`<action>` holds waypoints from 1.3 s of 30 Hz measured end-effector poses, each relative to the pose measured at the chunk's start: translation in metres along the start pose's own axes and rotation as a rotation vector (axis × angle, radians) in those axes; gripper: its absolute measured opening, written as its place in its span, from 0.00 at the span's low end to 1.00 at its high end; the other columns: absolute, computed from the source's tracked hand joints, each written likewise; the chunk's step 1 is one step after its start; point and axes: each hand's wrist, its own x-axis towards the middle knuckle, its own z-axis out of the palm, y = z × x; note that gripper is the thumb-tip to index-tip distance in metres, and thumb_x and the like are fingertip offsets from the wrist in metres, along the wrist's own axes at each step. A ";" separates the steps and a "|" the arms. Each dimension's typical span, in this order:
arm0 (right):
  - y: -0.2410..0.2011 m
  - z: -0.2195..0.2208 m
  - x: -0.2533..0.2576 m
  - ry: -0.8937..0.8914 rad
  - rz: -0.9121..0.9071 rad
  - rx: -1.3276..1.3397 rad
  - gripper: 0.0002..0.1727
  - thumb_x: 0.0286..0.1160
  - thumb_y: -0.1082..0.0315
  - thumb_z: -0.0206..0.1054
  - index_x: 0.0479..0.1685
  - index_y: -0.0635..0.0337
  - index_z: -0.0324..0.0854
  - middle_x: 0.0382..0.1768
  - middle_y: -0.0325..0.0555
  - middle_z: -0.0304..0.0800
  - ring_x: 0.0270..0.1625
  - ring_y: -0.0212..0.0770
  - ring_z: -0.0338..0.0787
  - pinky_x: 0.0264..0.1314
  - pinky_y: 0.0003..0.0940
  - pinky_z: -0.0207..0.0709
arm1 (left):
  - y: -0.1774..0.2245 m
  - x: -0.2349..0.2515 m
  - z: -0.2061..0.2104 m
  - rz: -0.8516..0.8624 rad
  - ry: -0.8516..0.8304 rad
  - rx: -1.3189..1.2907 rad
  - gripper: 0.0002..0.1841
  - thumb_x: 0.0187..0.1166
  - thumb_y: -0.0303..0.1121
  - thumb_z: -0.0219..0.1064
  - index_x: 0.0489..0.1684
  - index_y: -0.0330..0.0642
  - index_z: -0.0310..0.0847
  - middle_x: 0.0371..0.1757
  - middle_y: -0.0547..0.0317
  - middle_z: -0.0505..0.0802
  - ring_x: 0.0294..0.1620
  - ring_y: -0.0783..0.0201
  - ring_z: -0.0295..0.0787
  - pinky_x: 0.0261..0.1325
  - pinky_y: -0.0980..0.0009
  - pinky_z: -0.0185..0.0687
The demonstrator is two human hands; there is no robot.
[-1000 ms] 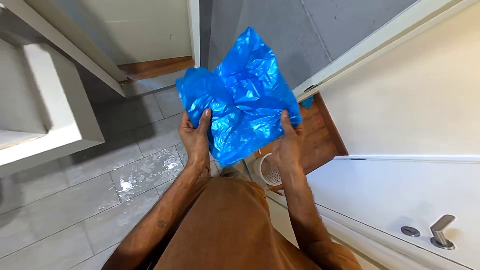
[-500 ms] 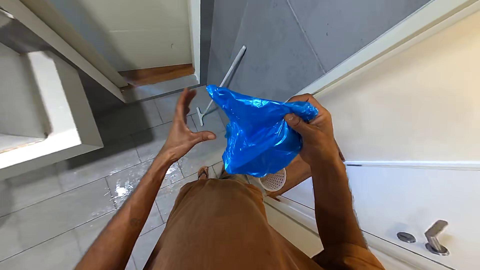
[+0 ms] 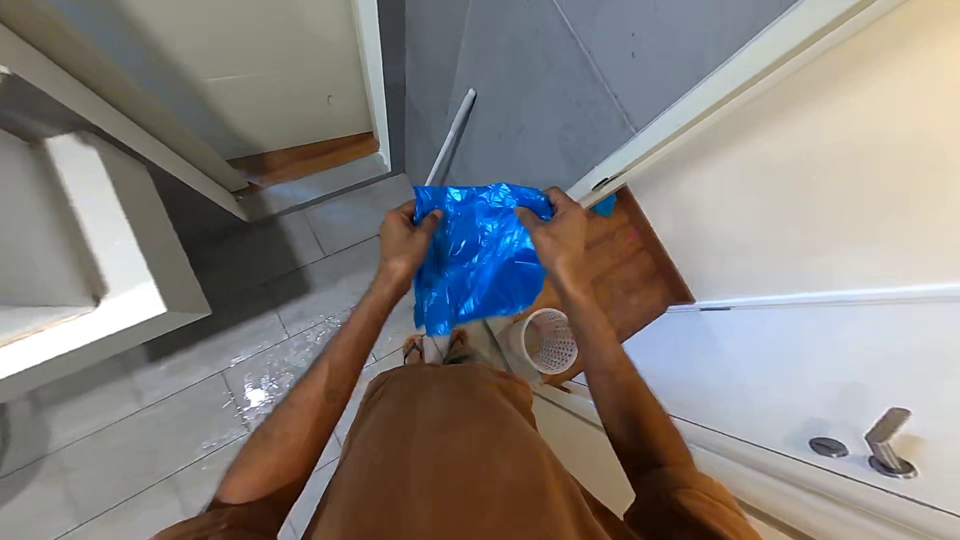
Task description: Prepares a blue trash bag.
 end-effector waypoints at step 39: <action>-0.061 -0.030 -0.056 -0.028 -0.120 0.763 0.12 0.94 0.69 0.48 0.41 0.56 0.75 0.31 0.36 0.83 0.34 0.30 0.87 0.42 0.29 0.87 | 0.021 -0.050 -0.022 0.107 -0.399 -0.210 0.12 0.74 0.15 0.60 0.46 0.38 0.85 0.39 0.61 0.95 0.40 0.72 0.93 0.46 0.71 0.92</action>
